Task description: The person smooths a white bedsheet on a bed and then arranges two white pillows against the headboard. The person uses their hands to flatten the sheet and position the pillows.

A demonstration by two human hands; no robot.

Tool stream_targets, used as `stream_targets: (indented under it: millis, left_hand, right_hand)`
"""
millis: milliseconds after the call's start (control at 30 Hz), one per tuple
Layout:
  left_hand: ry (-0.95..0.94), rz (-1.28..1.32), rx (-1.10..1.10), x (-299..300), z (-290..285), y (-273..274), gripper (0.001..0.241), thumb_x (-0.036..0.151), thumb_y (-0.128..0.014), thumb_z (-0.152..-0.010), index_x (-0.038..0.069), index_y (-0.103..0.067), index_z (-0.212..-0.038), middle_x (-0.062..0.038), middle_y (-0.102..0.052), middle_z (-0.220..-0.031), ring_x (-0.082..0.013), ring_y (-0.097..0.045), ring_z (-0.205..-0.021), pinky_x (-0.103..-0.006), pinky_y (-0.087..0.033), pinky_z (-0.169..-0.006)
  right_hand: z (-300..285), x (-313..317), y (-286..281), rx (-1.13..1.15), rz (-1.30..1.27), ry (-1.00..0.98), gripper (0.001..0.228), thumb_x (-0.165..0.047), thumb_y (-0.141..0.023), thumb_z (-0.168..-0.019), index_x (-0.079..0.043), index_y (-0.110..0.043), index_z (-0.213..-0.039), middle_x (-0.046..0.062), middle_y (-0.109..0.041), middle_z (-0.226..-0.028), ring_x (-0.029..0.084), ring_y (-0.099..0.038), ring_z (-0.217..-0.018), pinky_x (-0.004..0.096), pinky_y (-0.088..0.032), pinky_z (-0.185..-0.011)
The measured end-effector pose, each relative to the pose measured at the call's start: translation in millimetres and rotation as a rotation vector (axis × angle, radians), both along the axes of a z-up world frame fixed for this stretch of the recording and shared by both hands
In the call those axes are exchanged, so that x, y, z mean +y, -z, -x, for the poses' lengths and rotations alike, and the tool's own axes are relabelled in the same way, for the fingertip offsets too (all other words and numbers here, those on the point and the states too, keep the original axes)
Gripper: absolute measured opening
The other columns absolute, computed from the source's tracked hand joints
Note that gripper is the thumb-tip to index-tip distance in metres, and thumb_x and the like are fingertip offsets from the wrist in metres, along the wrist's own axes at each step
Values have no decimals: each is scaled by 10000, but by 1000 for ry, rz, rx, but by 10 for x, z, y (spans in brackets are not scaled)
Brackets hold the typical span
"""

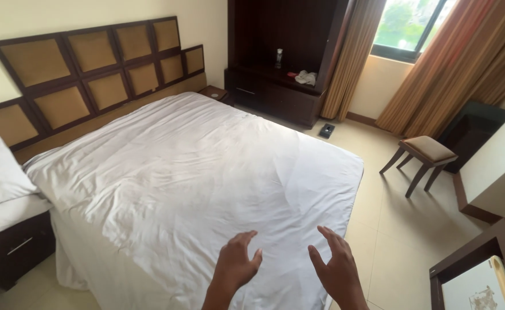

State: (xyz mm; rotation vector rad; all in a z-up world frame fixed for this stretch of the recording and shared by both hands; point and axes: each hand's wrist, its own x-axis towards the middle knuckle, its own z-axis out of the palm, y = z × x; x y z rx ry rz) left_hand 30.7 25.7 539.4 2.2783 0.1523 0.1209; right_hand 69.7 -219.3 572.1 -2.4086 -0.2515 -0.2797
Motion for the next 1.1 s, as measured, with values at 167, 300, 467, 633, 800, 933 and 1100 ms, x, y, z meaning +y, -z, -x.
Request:
stream_targets:
  millis: [167, 300, 467, 633, 800, 933, 1100]
  left_hand:
    - [-97, 11, -101, -143, 142, -82, 561, 269, -703, -862, 84, -573, -1375, -143, -610, -1393, -322, -568, -1298, -425, -465, -1078]
    - [-148, 6, -203, -292, 178, 57, 586, 252, -716, -852, 52, -556, -1379, -180, -602, -1384, -354, -556, -1292, -451, -449, -1075]
    - [-98, 60, -224, -327, 199, -45, 555, 248, -708, -862, 43, -577, -1362, -181, -615, -1379, -351, -563, -1296, -448, -448, -1084]
    - [-36, 97, -215, -303, 319, -257, 540, 246, -695, -870, 38, -588, -1357, -175, -638, -1357, -343, -582, -1278, -456, -442, -1085]
    - [60, 94, -230, -254, 428, -457, 554, 226, -692, -872, 38, -576, -1380, -181, -650, -1327, -335, -588, -1266, -501, -395, -1094]
    - [92, 96, -243, -145, 493, -476, 549, 221, -692, -872, 34, -579, -1376, -180, -652, -1331, -334, -588, -1270, -506, -388, -1096]
    - [113, 109, -249, -165, 487, -435, 547, 210, -684, -871, 30, -578, -1376, -175, -648, -1347, -330, -581, -1281, -503, -379, -1103]
  right_hand:
    - [133, -87, 44, 13, -27, -45, 550, -296, -711, -878, -121, -586, -1385, 142, -589, -1453, 324, -504, -1406, 442, -419, -1134]
    - [219, -68, 75, 3, -14, -75, 545, -295, -714, -886, -113, -590, -1385, 161, -579, -1457, 332, -493, -1410, 444, -410, -1136]
    - [312, -41, -18, 13, -18, -47, 538, -300, -714, -878, -122, -605, -1374, 135, -597, -1450, 320, -510, -1398, 439, -421, -1128]
    - [424, 6, 6, -90, 21, -6, 535, -314, -722, -870, -113, -619, -1355, 131, -637, -1403, 320, -556, -1356, 438, -441, -1129]
    - [627, 351, -184, -59, -46, 82, 497, -284, -703, -889, -117, -630, -1352, 132, -627, -1422, 324, -514, -1389, 451, -431, -1115]
    - [764, 493, -149, -56, -59, 120, 493, -271, -705, -881, -121, -636, -1346, 128, -624, -1428, 329, -509, -1383, 456, -420, -1116]
    - [860, 467, -128, -94, -90, 100, 478, -263, -696, -885, -121, -641, -1338, 128, -638, -1414, 326, -530, -1375, 451, -431, -1110]
